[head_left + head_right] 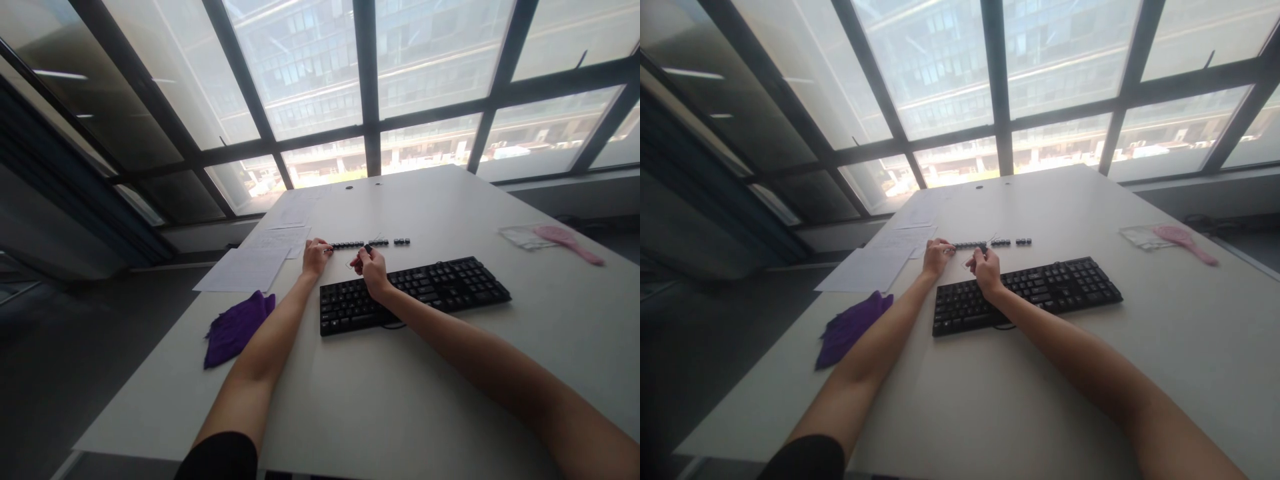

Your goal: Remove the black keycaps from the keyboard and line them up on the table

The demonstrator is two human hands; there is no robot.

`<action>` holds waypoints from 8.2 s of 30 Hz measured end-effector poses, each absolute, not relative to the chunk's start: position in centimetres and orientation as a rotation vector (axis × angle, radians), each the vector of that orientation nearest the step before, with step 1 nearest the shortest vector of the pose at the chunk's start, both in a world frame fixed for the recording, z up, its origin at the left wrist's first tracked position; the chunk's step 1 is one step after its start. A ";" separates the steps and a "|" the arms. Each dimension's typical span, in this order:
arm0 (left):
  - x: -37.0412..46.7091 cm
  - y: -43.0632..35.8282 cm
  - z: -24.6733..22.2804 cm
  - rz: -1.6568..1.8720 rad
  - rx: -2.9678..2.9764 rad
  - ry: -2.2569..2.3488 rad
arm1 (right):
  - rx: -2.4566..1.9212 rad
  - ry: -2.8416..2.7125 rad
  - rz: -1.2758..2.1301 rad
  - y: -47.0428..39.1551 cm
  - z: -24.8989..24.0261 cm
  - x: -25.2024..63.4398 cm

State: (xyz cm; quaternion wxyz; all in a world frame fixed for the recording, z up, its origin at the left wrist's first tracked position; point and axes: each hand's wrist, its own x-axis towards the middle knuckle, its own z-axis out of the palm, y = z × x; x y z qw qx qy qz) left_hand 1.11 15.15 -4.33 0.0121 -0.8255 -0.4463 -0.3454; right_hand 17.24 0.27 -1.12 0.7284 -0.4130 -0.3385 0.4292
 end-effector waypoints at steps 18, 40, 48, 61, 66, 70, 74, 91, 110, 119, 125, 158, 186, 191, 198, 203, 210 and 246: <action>0.0 14.5 -4.0 -1.085 -2.407 -1.535 | -0.903 -0.750 0.950 0.3 -1.3 17.2; 0.1 14.8 -4.1 -0.939 -2.330 -1.703 | -0.891 -0.765 0.963 0.3 -1.3 17.3; 0.1 14.6 -4.0 -0.954 -2.335 -1.701 | -0.878 -0.779 0.944 0.6 -1.8 17.4; 1.1 13.7 -3.8 -0.828 -2.419 -1.469 | -0.889 -0.756 0.963 0.5 -1.4 17.2; 1.2 13.6 -3.6 -0.820 -2.411 -1.470 | -0.884 -0.763 0.960 0.6 -1.5 17.2; 1.2 13.5 -3.5 -0.820 -2.412 -1.487 | -0.890 -0.763 0.957 0.5 -1.5 17.3; 1.3 13.4 -3.4 -0.825 -2.416 -1.494 | -0.895 -0.765 0.960 0.4 -1.4 17.3; 1.4 11.0 -0.3 -1.236 -2.390 -1.590 | -0.910 -1.055 0.968 0.0 -0.7 17.6; 1.0 -0.1 -1.4 -1.213 -2.938 -1.309 | -1.003 -1.837 0.548 -2.3 -1.5 18.1; 0.7 -1.2 -0.7 -0.998 -3.026 -1.169 | -1.012 -1.746 0.545 -3.2 -1.8 18.3; 0.9 -0.6 -0.8 -1.067 -3.042 -1.232 | -1.033 -1.674 0.634 -2.7 -1.8 18.6; 1.9 -1.3 -0.9 -1.219 -2.853 -0.958 | -1.146 -1.490 0.623 -1.9 -2.0 18.9; -3.3 7.2 -3.0 -1.205 -2.664 -1.792 | -1.046 -1.403 0.716 -1.3 -2.7 18.9; -1.8 7.8 -2.8 -1.055 -2.696 -1.824 | -1.055 -1.420 0.702 -1.4 -2.5 18.9; 1.2 10.1 -3.1 -0.935 -2.647 -1.721 | -1.073 -1.427 0.680 -1.6 -2.1 18.9; 1.9 11.1 -3.2 -1.039 -2.584 -1.446 | -1.074 -1.427 0.691 -1.7 -2.0 18.8; 1.6 12.3 -3.4 -1.084 -2.554 -1.306 | -1.083 -1.426 0.691 -2.0 -1.7 18.9; 3.5 2.3 0.0 -1.245 -2.956 -1.389 | -1.088 -1.553 0.613 -2.0 -1.9 18.7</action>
